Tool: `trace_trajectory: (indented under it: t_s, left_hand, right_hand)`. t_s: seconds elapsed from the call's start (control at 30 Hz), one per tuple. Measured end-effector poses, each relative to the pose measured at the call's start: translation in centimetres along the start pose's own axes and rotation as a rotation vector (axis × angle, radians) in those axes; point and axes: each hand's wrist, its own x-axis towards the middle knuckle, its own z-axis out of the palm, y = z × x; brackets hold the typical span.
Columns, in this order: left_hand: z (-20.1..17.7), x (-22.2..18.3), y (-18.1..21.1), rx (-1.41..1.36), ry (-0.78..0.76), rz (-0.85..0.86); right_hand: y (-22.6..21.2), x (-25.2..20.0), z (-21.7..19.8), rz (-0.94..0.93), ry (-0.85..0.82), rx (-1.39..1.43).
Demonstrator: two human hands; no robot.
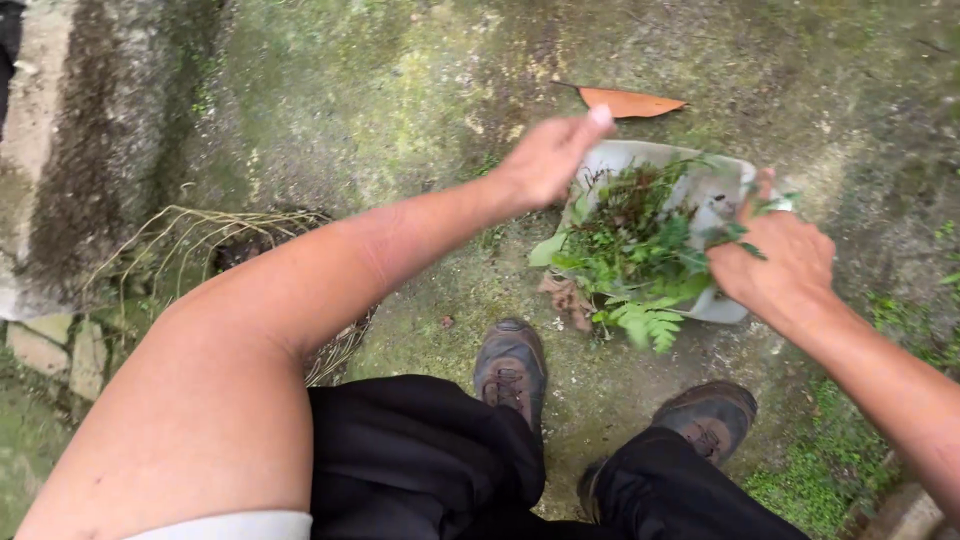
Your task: Pulling out weeds and ferns growing near a concrete structure and a water tank.
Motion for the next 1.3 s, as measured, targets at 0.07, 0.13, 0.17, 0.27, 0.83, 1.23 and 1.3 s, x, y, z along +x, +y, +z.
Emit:
trace_trajectory:
  t_s: [0.07, 0.13, 0.17, 0.27, 0.83, 1.23, 1.3]
  left_hand:
    - [-2.5, 0.7, -4.1, 0.166, 0.166, 0.082]
    - [-4.4, 0.4, -6.5, 0.328, 0.328, 0.173]
    - [-5.3, -0.2, -6.9, 0.532, 0.151, -0.042]
    - [-5.7, -3.8, -6.7, 0.862, -0.172, -0.313]
    - [-8.7, -1.4, -7.1, 1.208, -0.078, -0.268]
    - [-13.1, -4.5, -8.8, 1.145, 0.103, -0.57]
    - [-12.7, -4.5, -10.0, 1.179, 0.138, -0.489]
  right_hand:
    - [0.2, 0.9, -0.5, 0.09, -0.117, -0.031]
    - [1.5, 1.4, -0.4, 0.191, -0.228, -0.072]
    - [2.6, 1.6, -0.1, 0.162, -0.161, -0.078]
    - [4.7, 2.5, -0.2, 0.166, -0.069, -0.069]
    - [7.4, 10.2, 0.2, 0.158, 0.138, -0.387]
    - [-16.1, 9.5, -7.5, -0.48, 0.587, -0.328]
    - [-13.5, 9.7, -8.0, -0.42, 0.516, -0.441]
